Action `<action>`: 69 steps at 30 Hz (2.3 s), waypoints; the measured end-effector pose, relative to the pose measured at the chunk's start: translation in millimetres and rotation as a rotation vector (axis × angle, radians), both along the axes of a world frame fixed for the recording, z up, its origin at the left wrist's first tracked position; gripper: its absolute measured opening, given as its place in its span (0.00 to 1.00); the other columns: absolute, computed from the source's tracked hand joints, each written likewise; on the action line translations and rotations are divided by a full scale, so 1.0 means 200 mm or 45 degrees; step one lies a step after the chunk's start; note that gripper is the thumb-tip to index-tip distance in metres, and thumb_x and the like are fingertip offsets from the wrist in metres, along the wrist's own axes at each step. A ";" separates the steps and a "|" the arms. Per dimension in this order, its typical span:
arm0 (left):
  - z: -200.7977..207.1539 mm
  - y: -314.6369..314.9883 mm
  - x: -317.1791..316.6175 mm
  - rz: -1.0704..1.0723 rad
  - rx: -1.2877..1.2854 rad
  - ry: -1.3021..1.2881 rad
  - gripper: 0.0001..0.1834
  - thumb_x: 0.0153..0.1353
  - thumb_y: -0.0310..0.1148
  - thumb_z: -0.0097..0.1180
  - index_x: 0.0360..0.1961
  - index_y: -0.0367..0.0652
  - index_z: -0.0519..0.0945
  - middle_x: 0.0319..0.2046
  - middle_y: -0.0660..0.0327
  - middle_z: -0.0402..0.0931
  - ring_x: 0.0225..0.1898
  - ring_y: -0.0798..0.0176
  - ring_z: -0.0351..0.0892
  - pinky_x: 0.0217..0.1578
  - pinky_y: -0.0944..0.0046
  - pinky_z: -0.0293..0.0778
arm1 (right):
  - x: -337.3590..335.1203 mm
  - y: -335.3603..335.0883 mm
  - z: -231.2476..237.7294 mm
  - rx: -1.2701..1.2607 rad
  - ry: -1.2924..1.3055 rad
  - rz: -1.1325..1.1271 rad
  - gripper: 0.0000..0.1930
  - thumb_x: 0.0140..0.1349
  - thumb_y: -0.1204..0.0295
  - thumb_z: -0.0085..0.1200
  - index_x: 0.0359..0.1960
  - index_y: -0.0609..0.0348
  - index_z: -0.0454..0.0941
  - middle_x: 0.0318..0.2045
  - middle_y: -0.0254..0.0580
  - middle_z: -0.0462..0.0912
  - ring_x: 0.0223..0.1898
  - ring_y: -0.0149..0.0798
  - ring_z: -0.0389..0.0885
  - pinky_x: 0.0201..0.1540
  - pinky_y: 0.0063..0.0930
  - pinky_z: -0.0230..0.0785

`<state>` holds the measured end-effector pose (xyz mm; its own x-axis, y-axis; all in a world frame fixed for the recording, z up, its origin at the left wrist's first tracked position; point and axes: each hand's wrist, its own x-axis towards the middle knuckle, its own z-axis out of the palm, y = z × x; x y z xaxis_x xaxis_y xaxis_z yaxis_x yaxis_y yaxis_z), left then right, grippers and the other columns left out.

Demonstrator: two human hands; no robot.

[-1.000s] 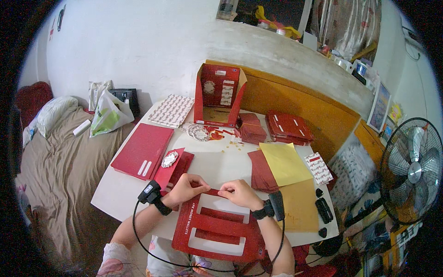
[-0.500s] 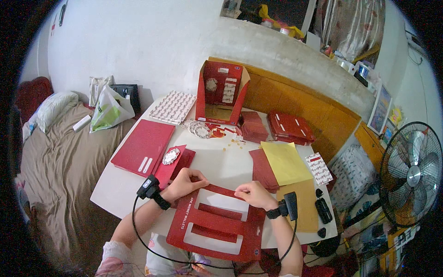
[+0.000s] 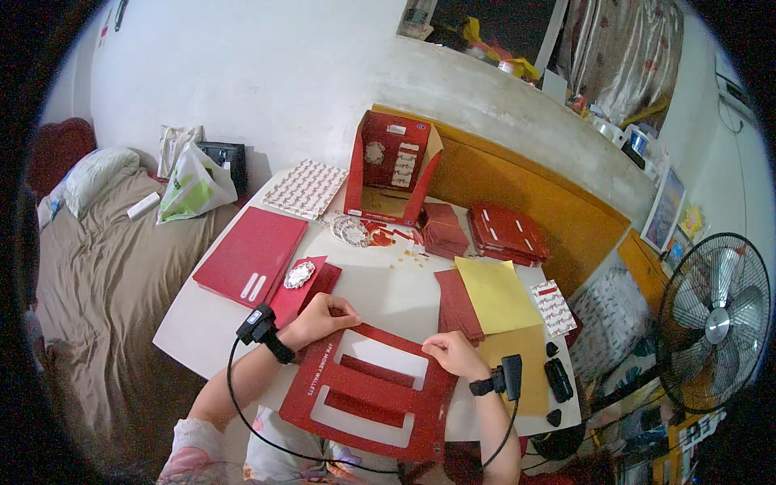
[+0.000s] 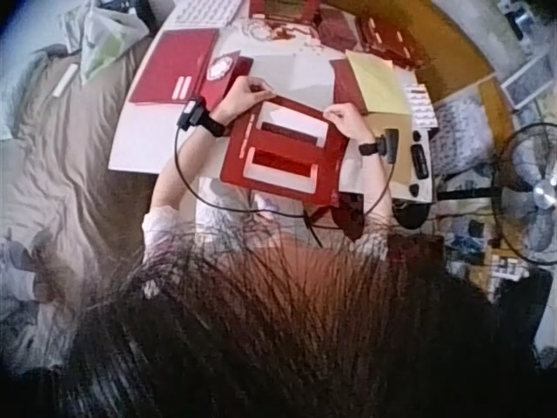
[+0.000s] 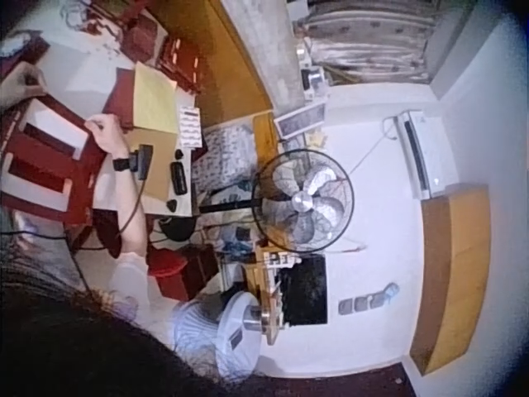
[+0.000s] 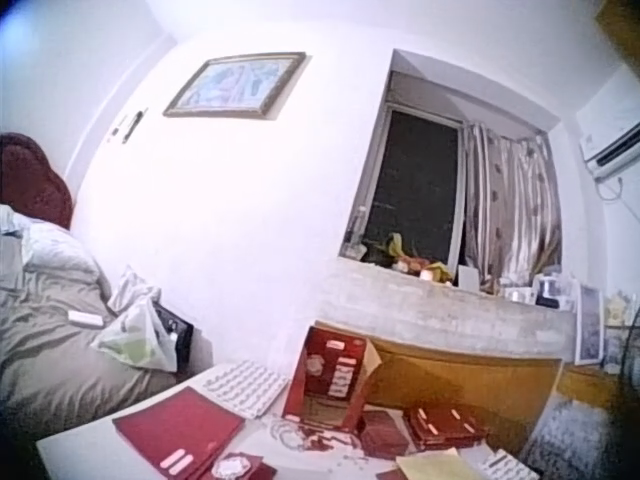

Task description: Folding and assembling red cardstock packaging for gift products.

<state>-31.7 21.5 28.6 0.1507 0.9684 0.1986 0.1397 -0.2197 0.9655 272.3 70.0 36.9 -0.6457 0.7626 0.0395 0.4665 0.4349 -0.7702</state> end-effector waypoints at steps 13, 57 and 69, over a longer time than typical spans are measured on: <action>0.02 -0.02 0.02 0.107 -0.342 -0.337 0.09 0.60 0.32 0.61 0.32 0.36 0.83 0.27 0.64 0.81 0.27 0.75 0.76 0.29 0.72 0.72 | 0.07 0.04 0.05 0.014 0.135 -0.177 0.08 0.61 0.73 0.57 0.33 0.68 0.82 0.28 0.40 0.85 0.33 0.29 0.81 0.39 0.24 0.73; -0.13 -0.09 0.05 -0.250 -0.289 -0.911 0.37 0.61 0.59 0.46 0.66 0.48 0.60 0.62 0.57 0.64 0.62 0.54 0.65 0.61 0.48 0.61 | -0.06 0.03 -0.14 0.263 0.593 -0.415 0.10 0.66 0.73 0.50 0.42 0.68 0.74 0.29 0.31 0.78 0.29 0.22 0.72 0.33 0.18 0.66; 0.17 -0.17 0.09 -0.388 0.859 0.061 0.55 0.45 0.47 0.66 0.69 0.36 0.51 0.66 0.43 0.53 0.69 0.46 0.52 0.66 0.50 0.49 | -0.22 0.00 -0.09 0.598 0.596 -0.196 0.28 0.58 0.78 0.55 0.62 0.60 0.64 0.54 0.43 0.70 0.51 0.39 0.73 0.52 0.30 0.66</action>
